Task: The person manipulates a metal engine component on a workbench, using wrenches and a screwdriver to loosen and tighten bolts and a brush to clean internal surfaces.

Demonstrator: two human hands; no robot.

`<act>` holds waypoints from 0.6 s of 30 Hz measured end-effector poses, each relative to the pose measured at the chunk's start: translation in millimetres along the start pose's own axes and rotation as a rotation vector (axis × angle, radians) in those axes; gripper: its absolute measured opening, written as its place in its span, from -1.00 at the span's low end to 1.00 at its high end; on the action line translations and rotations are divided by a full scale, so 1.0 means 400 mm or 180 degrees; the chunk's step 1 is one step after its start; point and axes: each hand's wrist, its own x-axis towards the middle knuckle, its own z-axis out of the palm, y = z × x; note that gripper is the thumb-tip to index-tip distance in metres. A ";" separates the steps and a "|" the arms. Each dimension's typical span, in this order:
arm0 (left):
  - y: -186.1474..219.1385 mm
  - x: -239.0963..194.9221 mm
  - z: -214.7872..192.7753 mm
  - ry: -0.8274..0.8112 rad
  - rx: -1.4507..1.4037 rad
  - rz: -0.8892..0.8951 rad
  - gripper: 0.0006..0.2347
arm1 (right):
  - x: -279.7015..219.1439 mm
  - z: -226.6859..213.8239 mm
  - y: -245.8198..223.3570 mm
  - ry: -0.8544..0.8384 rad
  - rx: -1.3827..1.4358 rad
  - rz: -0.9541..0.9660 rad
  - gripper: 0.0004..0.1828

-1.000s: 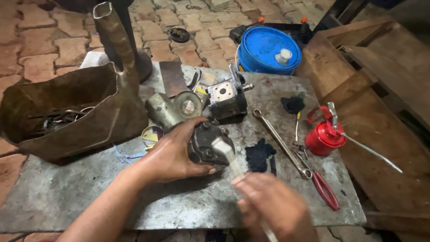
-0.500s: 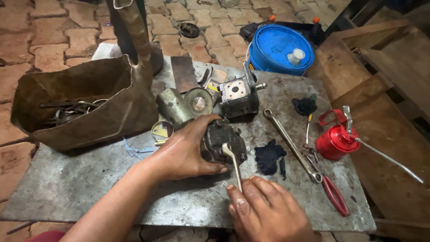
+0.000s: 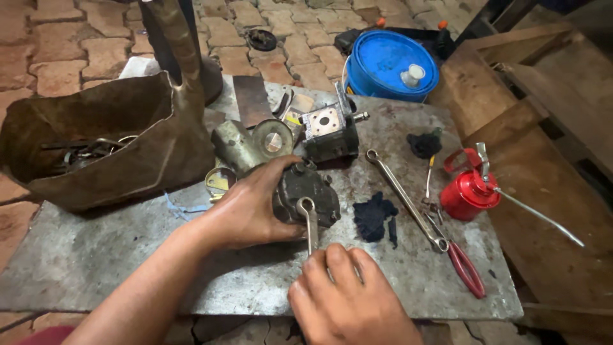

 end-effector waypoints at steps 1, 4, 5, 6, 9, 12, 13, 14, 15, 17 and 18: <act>0.000 -0.003 0.001 -0.0026 -0.0004 -0.0056 -0.10 | 0.005 -0.004 0.000 -0.0085 0.0115 0.0058 -0.80; -0.001 0.004 0.000 -0.0082 -0.0042 -0.0175 -0.11 | 0.034 -0.007 -0.008 -0.0320 0.0369 0.0217 -0.77; -0.002 0.006 -0.001 -0.0085 -0.0069 -0.0186 -0.11 | 0.048 -0.005 -0.015 -0.0383 0.0398 0.0258 -0.77; -0.002 0.005 0.000 -0.0109 -0.0097 -0.0194 -0.11 | 0.060 -0.005 -0.025 -0.0452 0.0428 0.0320 -0.77; -0.004 0.005 0.000 -0.0051 0.0005 -0.0055 -0.11 | 0.089 -0.007 -0.043 -0.0487 0.0292 0.0337 -0.75; -0.001 0.006 -0.001 -0.0045 -0.0015 -0.0051 -0.11 | 0.091 -0.005 -0.056 -0.0492 0.0198 0.0396 -0.74; 0.002 0.007 -0.003 -0.0094 -0.0024 -0.0139 -0.11 | 0.083 -0.001 -0.056 -0.0487 0.0178 0.0341 -0.76; 0.006 0.007 -0.004 -0.0142 -0.0037 -0.0227 -0.11 | 0.069 0.005 -0.055 -0.0487 0.0157 0.0286 -0.77; 0.008 0.007 -0.006 -0.0192 -0.0050 -0.0314 -0.12 | 0.051 0.013 -0.054 -0.0488 0.0137 0.0230 -0.78; 0.009 0.011 -0.004 -0.0204 -0.0043 -0.0298 -0.09 | -0.004 0.028 -0.042 -0.0240 -0.0098 0.0065 -0.80; 0.007 0.008 -0.006 -0.0200 -0.0030 -0.0313 -0.07 | -0.035 0.035 -0.033 -0.0105 -0.0192 -0.0032 -0.80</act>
